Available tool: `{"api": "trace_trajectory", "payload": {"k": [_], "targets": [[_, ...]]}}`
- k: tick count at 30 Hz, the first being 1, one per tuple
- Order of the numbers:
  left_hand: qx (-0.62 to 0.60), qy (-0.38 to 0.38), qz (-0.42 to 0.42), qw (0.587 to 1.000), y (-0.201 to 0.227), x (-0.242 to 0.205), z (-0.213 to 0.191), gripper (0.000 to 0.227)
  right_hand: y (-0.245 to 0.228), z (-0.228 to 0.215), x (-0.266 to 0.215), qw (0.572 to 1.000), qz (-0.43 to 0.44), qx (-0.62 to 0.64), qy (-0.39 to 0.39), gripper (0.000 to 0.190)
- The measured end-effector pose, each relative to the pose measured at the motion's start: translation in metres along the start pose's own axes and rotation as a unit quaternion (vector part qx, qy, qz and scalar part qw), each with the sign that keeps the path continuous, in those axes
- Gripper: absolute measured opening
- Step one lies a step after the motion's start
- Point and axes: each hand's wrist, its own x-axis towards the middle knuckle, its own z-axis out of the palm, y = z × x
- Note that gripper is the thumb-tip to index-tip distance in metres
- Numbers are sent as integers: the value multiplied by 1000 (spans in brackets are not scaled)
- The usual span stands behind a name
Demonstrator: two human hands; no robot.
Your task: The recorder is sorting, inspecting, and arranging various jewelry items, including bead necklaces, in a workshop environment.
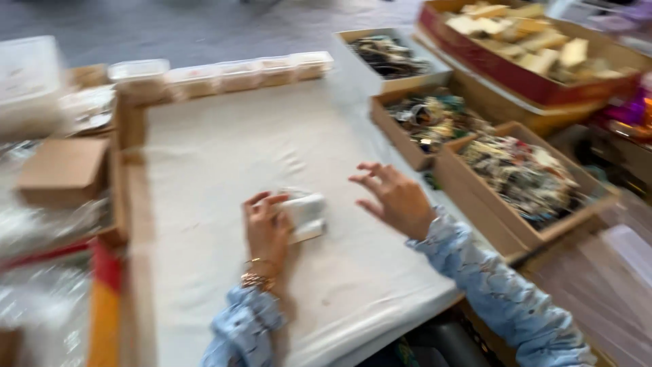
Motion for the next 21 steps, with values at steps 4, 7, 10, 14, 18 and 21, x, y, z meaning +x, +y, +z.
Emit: {"api": "trace_trajectory", "payload": {"k": [4, 7, 10, 14, 18, 21], "targets": [[176, -78, 27, 981, 15, -4, -12, 24, 69, -81, -37, 996, 85, -27, 24, 19], [224, -52, 45, 972, -17, -14, 15, 22, 135, -112, -71, 975, 177, -131, -22, 11], [206, -71, 52, 974, -22, -17, 21, 29, 210, -108, -113, 943, 244, -143, -176, 17], [257, -97, 41, 961, -17, -15, 14, 32, 264, -73, -147, 930, 260, 78, -249, 18], [256, -108, 30, 960, -16, -15, 10, 34, 245, -82, -133, 936, 260, -155, -179, 10], [264, -107, 45, 958, -19, -17, 11, 35, 244, -101, -129, 937, 251, -223, -94, 8]]}}
